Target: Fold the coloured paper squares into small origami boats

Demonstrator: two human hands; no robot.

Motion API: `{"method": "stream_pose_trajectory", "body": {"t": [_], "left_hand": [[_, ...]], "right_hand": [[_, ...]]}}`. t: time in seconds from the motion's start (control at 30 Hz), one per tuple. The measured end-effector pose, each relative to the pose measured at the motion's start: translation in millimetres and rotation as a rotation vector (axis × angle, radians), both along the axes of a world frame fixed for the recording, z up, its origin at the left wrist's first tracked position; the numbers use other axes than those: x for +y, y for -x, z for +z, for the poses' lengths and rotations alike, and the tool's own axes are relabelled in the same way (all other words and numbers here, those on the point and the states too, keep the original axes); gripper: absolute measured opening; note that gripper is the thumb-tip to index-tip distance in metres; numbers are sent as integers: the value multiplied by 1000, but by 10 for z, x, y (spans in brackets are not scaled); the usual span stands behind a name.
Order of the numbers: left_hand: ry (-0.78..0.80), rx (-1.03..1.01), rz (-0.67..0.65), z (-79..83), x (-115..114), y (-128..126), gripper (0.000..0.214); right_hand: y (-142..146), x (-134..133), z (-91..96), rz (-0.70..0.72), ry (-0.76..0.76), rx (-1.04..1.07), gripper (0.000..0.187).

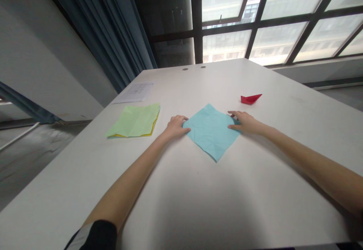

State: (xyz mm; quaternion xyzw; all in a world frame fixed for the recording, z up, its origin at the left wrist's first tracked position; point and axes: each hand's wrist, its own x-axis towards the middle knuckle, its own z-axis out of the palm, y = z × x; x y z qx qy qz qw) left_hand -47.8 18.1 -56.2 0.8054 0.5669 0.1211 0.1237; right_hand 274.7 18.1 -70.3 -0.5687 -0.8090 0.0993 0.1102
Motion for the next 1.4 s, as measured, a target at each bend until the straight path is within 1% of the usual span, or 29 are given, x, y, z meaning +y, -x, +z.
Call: {"method": "stream_pose_trajectory", "body": {"t": [0.13,0.23,0.3,0.37,0.43,0.5,0.6,0.73,0.8,0.9,1.0,1.1,1.23,1.33,1.4], "left_hand": [[61,-236,-7,-53,58,43,34],[97,-328,33,-71,68,59,32],[107,-349,62,-63,60,64,29],[117,-348,77,-48,45,66,25],[118,-325,83,-35,30,67,24],[97,-275,99,-24,19,64,25],[26,-178,117,-1,3,55,27],[-67,-96,79,44,-23,42,28],[-113,-42,61,55,-34,40,28],[-166,42,48,47,-39,49,30],[-164,91,44,39,-42,60,33],[-186,110,21,69,-75,23,33],[-231,132,-44,147,-184,-168,31],[-169,138,-189,146,-300,-359,35],[-122,155,-241,97,-371,-453,46]], "right_hand": [[12,6,14,-28,70,126,74],[-12,15,17,-46,79,236,73],[-38,28,27,-48,89,292,67],[-59,39,49,-27,109,325,54],[-70,44,76,22,120,353,40],[-72,42,97,79,106,370,31],[-65,31,109,124,11,350,26],[-57,23,113,215,-86,276,21],[-58,20,118,285,-104,243,21],[-69,14,122,368,-109,185,27],[-78,-2,125,431,-89,108,37],[-63,-28,149,475,-81,48,43],[26,-69,230,497,-137,-37,45],[159,-127,292,480,-185,-56,38],[271,-187,295,459,-190,-24,35]]}}
